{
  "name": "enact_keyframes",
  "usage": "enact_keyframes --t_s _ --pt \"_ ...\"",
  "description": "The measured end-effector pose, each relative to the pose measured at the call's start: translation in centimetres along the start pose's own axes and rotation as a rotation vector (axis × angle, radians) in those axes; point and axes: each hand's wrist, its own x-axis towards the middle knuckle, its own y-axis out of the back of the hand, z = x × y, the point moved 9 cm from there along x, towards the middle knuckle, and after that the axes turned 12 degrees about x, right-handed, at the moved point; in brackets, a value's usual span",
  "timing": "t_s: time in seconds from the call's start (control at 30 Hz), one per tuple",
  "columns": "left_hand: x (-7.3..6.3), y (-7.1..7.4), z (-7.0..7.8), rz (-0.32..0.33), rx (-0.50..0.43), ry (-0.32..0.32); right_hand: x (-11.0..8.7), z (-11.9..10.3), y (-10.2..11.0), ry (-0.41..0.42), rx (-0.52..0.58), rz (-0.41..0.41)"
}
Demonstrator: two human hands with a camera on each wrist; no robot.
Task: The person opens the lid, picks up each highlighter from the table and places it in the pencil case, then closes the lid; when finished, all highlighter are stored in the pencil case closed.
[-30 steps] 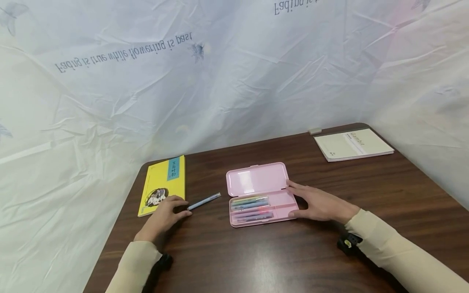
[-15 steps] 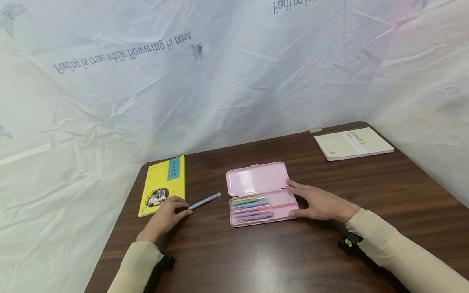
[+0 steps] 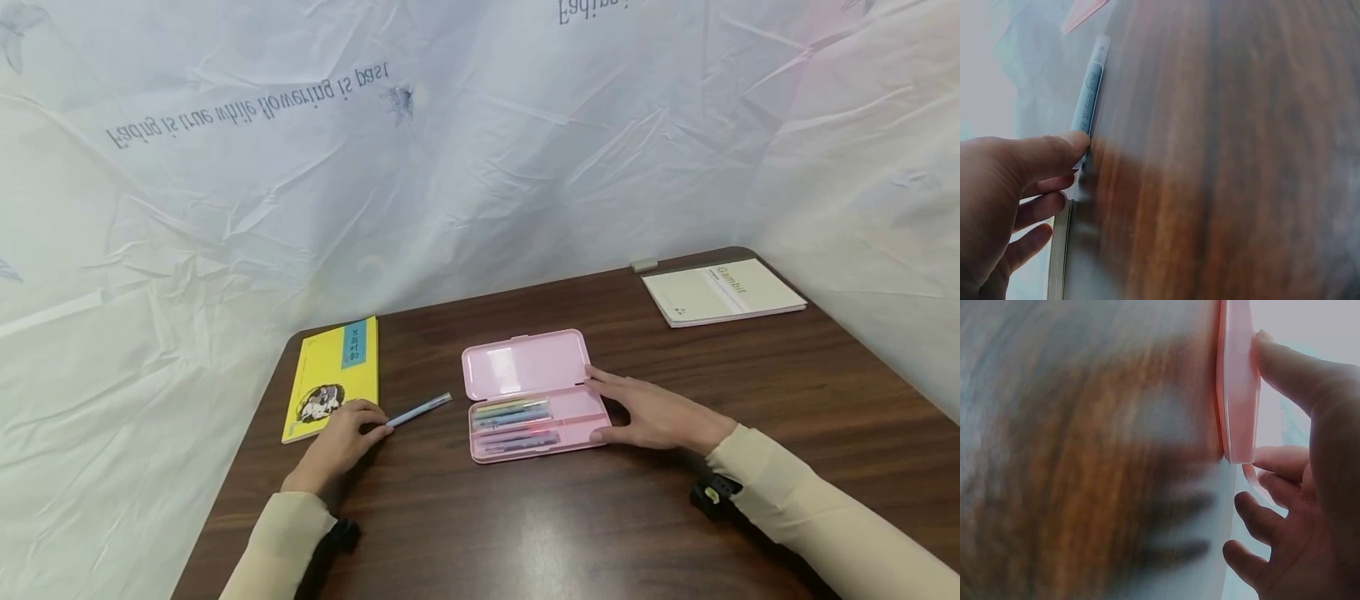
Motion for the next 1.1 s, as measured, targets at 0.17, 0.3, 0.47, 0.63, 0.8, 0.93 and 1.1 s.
enact_keyframes --t_s 0.17,0.3,0.47,0.63,0.8,0.93,1.1 --pt "0.0 0.4 0.0 0.034 0.011 -0.014 0.1 -0.1 0.1 0.0 -0.001 0.0" --pt "-0.1 0.9 0.0 0.062 0.008 -0.021 0.2 -0.2 0.2 0.01 0.001 0.004" --pt "-0.2 1.4 -0.1 0.053 0.003 0.014 0.1 -0.1 0.2 0.014 -0.003 0.007" --pt "-0.2 2.2 0.0 0.063 0.0 0.026 0.1 0.0 0.1 0.012 -0.003 0.007" --pt "0.1 3.5 0.5 0.115 -0.011 0.023 0.0 -0.1 0.1 0.011 -0.003 0.007" --pt "0.6 4.4 1.7 0.143 -0.023 -0.008 0.0 -0.1 0.1 0.011 -0.004 0.007" --pt "1.1 5.3 4.1 0.172 -0.054 -0.063 0.1 0.0 0.0 0.009 -0.007 0.003"
